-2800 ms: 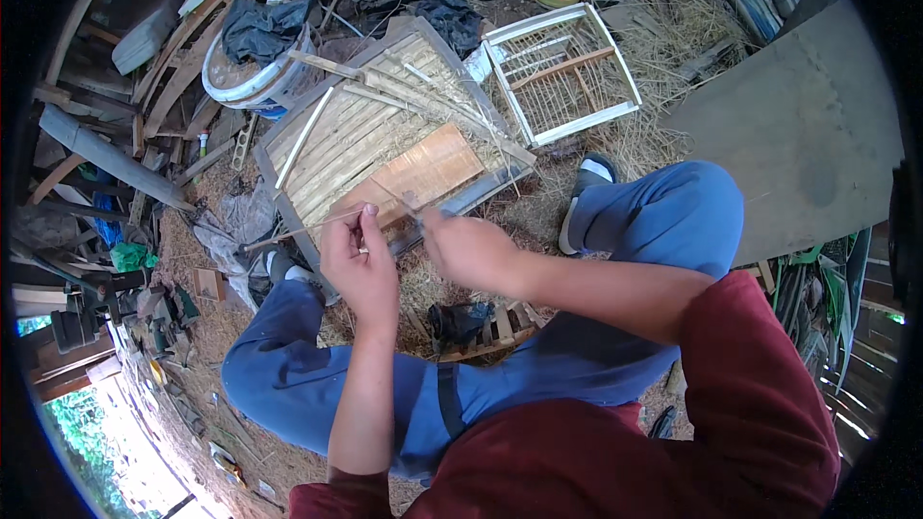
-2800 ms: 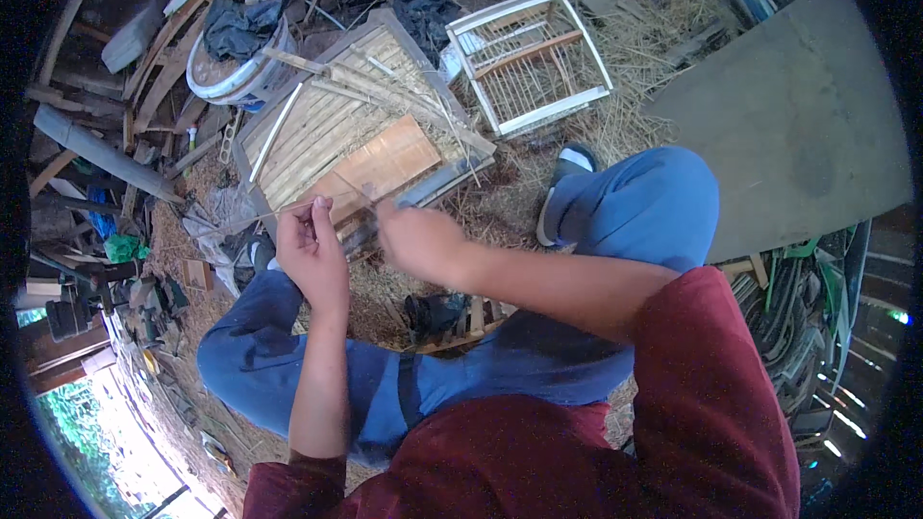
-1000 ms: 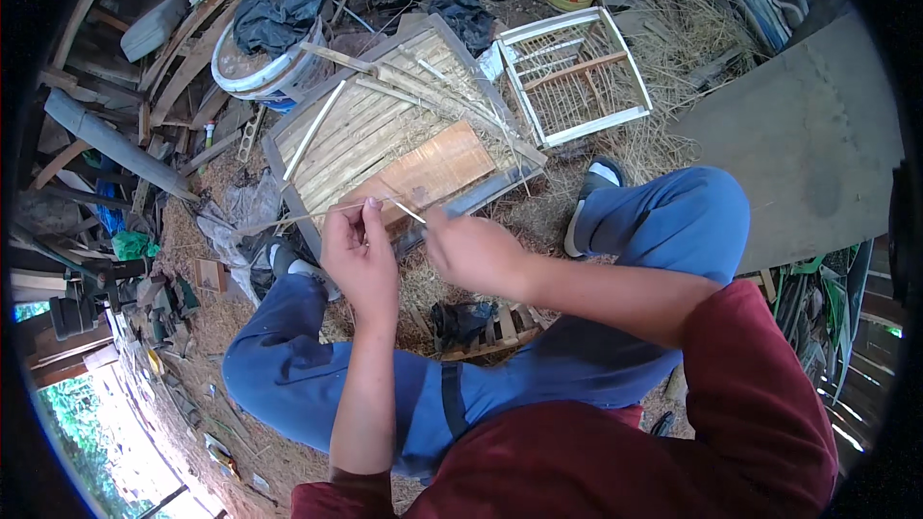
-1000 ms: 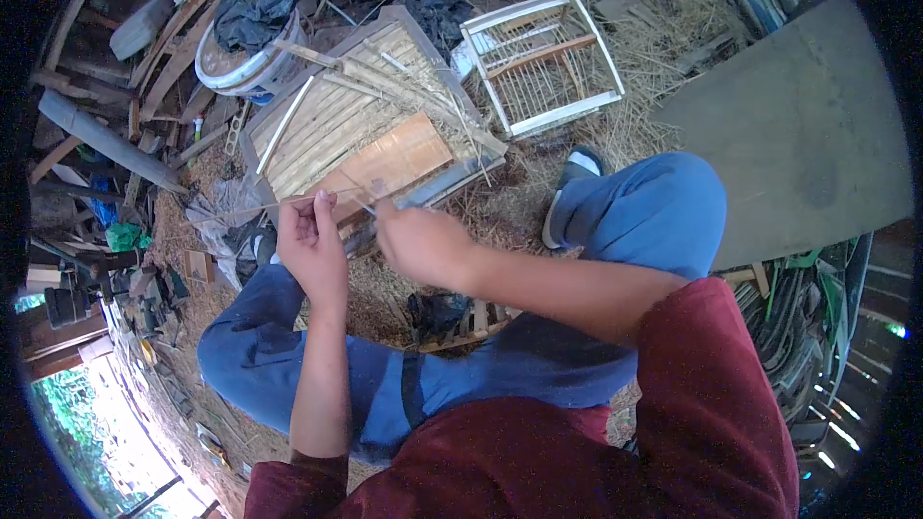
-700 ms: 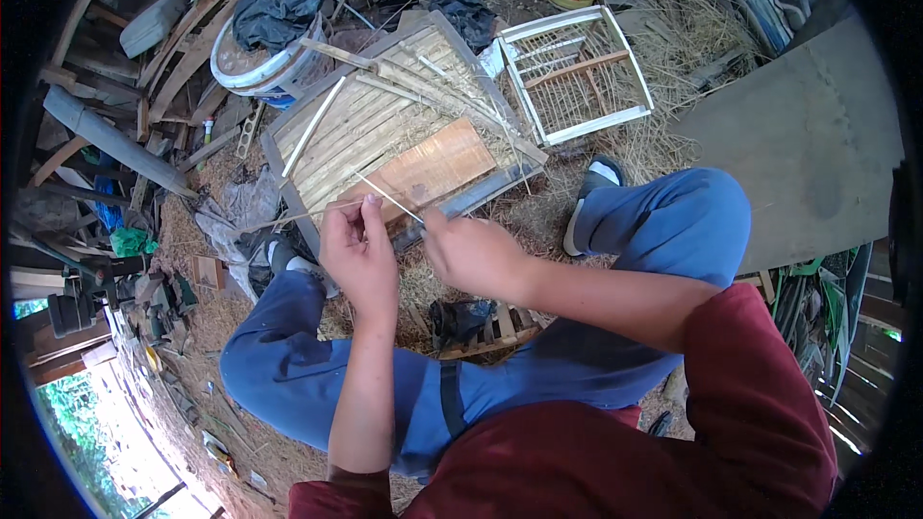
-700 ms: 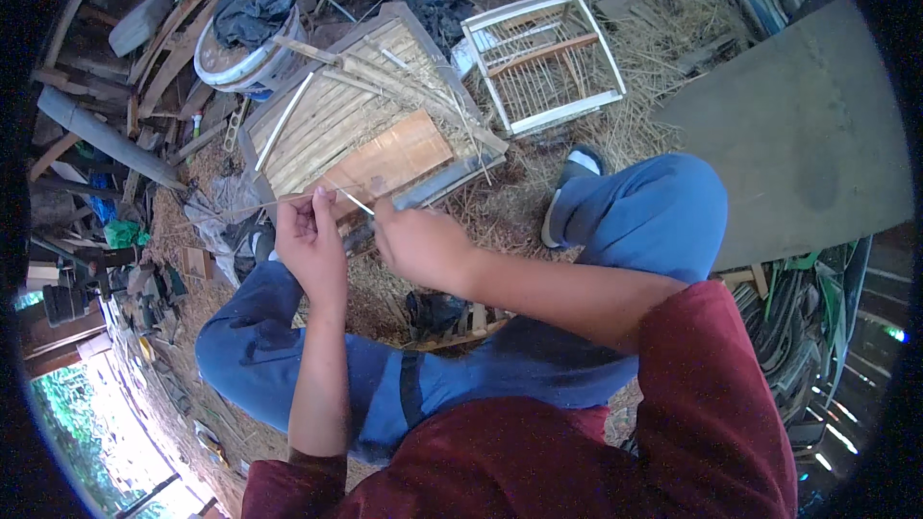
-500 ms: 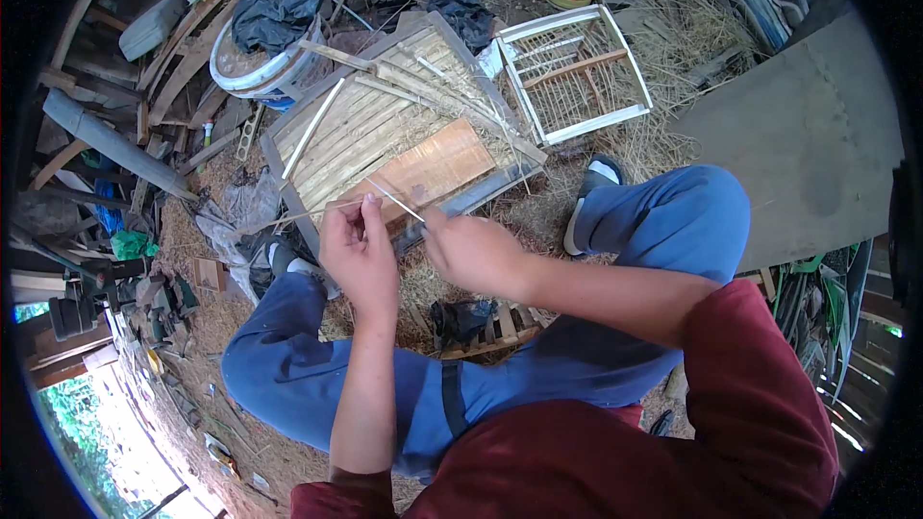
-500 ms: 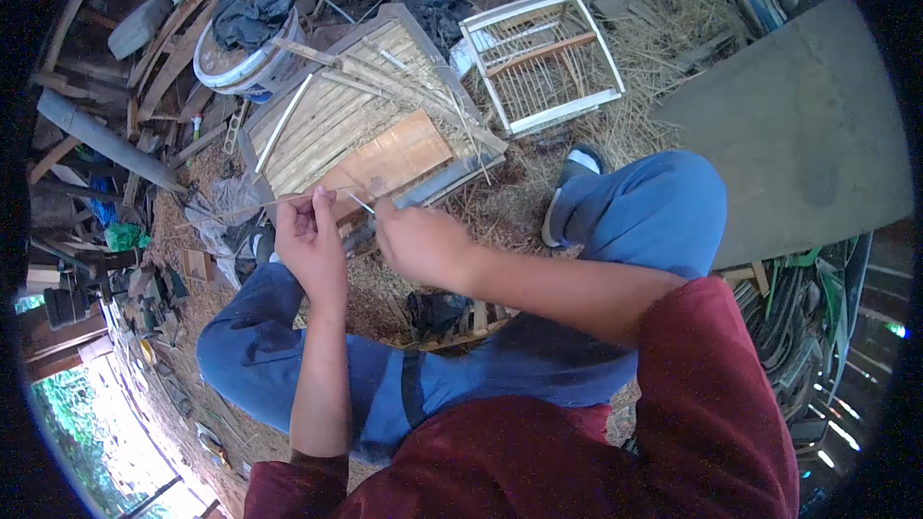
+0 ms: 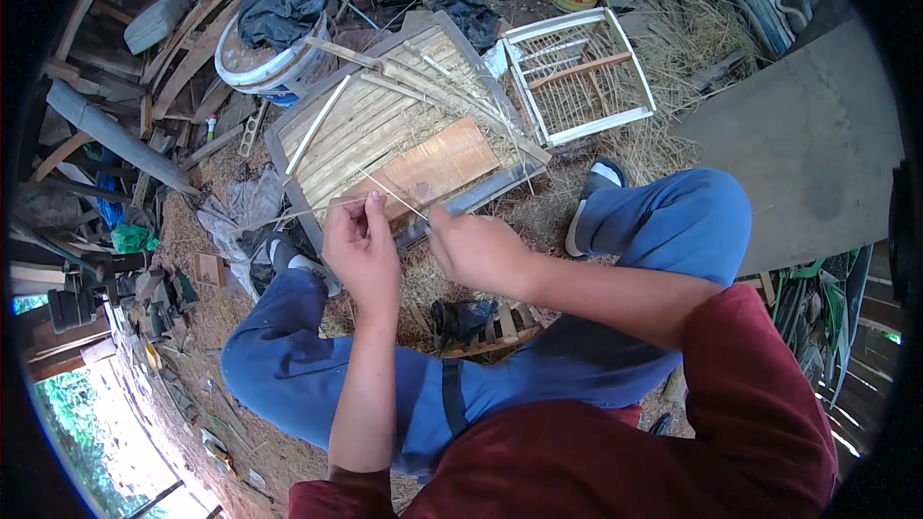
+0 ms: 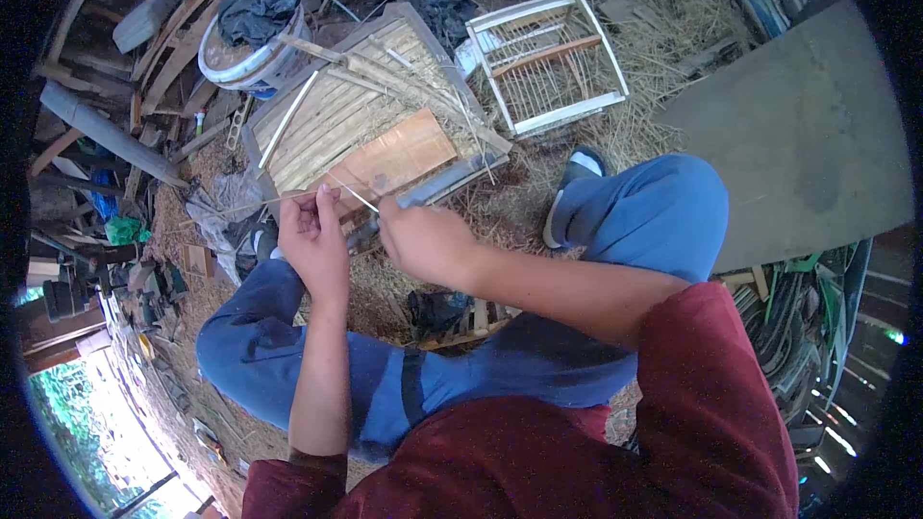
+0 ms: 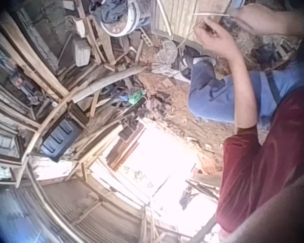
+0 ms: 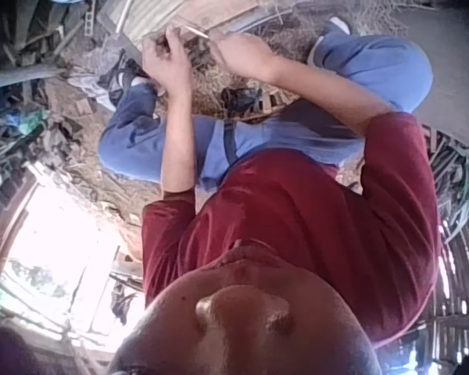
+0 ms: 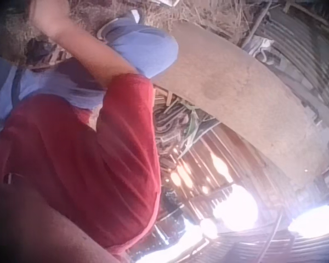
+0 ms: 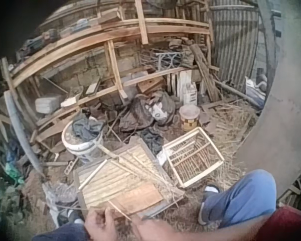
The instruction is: The person is shaving and smoothing thin wooden strips using a knife against a wooden block.
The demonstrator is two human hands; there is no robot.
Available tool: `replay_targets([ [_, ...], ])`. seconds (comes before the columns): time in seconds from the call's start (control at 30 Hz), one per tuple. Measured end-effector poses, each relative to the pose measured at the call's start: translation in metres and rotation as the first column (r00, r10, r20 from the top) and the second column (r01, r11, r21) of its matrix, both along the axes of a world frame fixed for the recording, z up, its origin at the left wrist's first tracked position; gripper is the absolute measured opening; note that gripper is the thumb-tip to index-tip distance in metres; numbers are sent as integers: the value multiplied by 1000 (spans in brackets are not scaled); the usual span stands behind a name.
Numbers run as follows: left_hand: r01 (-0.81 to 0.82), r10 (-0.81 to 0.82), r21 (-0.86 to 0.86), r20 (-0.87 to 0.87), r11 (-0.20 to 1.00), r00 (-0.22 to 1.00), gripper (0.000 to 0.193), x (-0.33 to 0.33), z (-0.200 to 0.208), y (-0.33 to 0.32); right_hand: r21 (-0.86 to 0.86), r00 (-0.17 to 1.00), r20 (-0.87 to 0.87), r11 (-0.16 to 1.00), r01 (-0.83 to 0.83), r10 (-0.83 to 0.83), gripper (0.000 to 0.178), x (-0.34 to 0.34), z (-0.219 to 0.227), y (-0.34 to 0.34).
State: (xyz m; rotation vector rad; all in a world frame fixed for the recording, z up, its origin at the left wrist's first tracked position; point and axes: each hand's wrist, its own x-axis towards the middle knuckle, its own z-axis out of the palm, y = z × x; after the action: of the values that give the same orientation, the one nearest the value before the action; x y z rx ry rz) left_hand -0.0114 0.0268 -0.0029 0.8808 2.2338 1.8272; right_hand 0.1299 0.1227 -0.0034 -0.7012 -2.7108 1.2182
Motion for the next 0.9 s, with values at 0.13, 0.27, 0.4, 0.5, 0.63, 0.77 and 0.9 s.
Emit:
replay_targets([
  [0.13,1,-3,34,49,999,999,15,4,2,3,-22,994,58,995,93,-92,25,2,-34,6],
  [0.27,14,-14,-29,-3,999,1000,12,2,-4,-4,-34,1000,12,999,22,-21,26,0,-5,1],
  [0.4,39,-39,-14,19,999,999,11,7,0,-1,-16,996,72,998,59,-58,27,3,-25,11],
  [0.5,48,-48,6,-32,999,998,11,5,-1,-5,-20,999,45,1000,-3,4,28,-4,12,3],
  [0.63,50,-49,-7,32,999,998,11,4,2,-5,-24,998,-25,998,52,-53,31,-1,-24,10],
  [0.77,50,-50,-11,29,999,998,11,2,2,-6,9,1000,30,1000,-3,3,31,-3,7,3],
  [0.9,65,-66,17,51,998,997,10,6,1,-3,57,998,49,998,34,-37,26,2,-36,14],
])
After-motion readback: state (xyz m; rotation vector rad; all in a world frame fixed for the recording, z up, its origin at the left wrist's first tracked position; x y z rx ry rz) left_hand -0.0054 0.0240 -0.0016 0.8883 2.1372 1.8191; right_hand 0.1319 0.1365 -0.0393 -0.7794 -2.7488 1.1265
